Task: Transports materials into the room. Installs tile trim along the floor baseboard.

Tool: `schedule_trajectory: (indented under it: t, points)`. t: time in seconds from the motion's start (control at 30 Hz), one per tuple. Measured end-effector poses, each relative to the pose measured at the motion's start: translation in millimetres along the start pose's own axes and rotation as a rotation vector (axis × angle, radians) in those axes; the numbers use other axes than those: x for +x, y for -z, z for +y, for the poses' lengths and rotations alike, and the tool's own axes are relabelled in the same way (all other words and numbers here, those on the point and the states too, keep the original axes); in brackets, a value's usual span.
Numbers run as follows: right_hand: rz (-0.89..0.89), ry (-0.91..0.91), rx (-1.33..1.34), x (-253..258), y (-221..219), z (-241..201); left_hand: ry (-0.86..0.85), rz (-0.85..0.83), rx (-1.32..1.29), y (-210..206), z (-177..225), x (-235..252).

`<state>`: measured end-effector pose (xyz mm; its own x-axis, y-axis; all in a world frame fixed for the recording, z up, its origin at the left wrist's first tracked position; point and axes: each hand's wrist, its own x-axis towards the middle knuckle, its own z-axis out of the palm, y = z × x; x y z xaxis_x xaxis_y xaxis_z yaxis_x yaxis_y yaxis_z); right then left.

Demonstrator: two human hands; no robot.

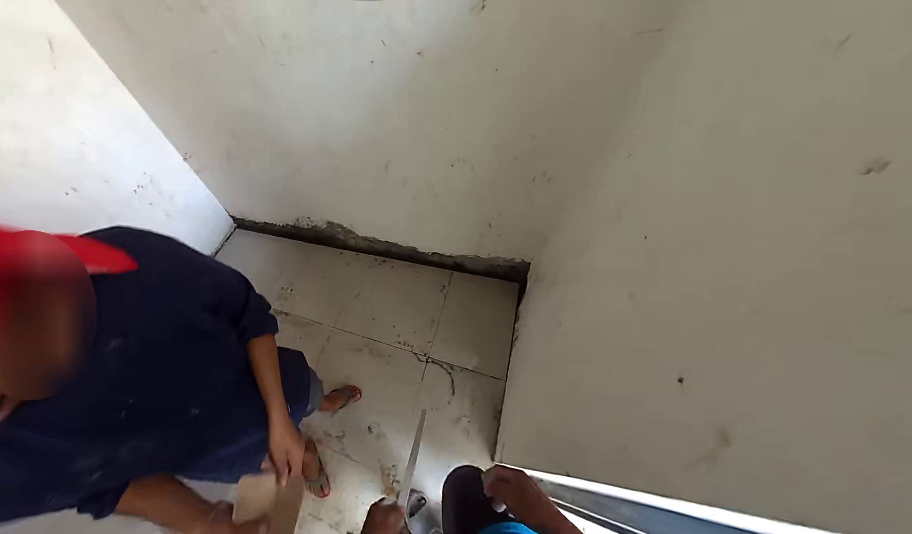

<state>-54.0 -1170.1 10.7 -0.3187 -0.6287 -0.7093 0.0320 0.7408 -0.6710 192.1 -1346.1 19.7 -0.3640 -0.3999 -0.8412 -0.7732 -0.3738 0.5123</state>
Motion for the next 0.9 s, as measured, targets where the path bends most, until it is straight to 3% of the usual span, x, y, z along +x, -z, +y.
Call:
schedule_trajectory:
  t: [0.17,0.33,0.43,0.6,0.77,0.9]
  points:
    - [0.014,-0.267,0.397,68.8,-8.4,-53.6,0.048,-0.099,-0.014,15.7,98.8,62.7]
    - [0.091,-0.370,0.707,157.6,9.7,-113.6,0.043,-0.147,-0.051,38.9,196.4,136.2]
    - [0.072,-0.387,0.698,216.6,34.3,-159.0,0.051,-0.145,-0.095,66.1,249.4,190.6]
    - [-0.005,-0.326,0.615,282.3,77.5,-247.8,0.118,-0.043,-0.151,145.9,328.0,253.7]
    - [-0.057,-0.314,0.501,342.7,110.5,-312.7,0.120,0.144,-0.472,226.0,376.4,281.2]
    - [-0.161,-0.239,0.477,374.1,109.2,-376.1,0.065,0.300,-0.611,288.3,408.5,307.5]
